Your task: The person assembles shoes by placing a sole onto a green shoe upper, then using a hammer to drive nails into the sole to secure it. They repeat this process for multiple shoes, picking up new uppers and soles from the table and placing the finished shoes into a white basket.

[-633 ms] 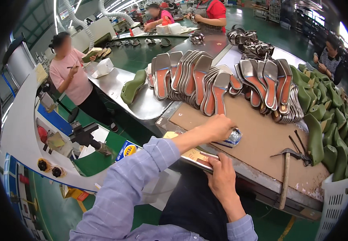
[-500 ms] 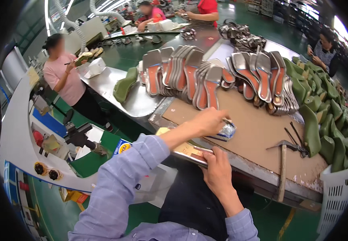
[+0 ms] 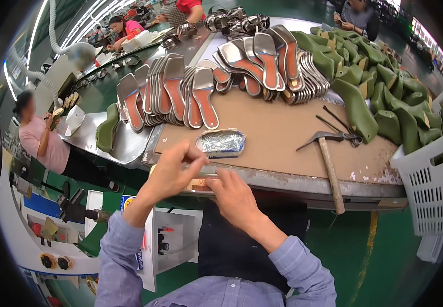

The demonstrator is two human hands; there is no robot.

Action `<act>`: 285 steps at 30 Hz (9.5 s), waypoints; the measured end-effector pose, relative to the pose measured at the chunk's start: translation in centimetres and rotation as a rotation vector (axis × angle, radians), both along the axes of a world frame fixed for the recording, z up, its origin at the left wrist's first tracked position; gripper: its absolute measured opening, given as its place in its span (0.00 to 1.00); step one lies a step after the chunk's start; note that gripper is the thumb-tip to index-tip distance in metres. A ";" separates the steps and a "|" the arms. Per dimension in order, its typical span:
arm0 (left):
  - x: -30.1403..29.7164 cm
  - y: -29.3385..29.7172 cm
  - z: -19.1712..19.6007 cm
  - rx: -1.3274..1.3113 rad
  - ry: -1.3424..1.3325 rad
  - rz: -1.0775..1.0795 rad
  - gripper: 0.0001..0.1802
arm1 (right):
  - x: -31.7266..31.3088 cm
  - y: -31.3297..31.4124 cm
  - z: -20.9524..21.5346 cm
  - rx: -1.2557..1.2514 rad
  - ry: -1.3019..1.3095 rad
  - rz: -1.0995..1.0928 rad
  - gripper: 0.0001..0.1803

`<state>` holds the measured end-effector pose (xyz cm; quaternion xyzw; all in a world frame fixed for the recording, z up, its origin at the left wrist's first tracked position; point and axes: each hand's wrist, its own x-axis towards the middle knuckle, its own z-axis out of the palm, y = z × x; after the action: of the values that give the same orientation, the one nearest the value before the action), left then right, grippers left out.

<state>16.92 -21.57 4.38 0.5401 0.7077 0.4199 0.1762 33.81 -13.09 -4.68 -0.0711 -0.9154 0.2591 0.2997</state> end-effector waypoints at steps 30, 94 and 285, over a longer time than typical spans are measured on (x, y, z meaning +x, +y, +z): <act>2.0 -0.8 -2.2 -0.234 0.167 -0.012 0.06 | 14.2 2.9 7.0 -0.504 0.015 -0.309 0.26; 0.1 -1.3 -1.3 -0.508 0.745 -0.367 0.33 | 12.1 7.8 2.7 0.369 -0.345 -0.572 0.28; 8.4 3.2 -2.9 0.585 -1.758 0.028 0.39 | 8.7 1.9 8.3 -0.217 0.430 0.047 0.26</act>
<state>25.28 -18.32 1.46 0.0418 0.1922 0.8427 0.5012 42.51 -11.19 3.66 -0.0248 -0.7989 0.3720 0.4720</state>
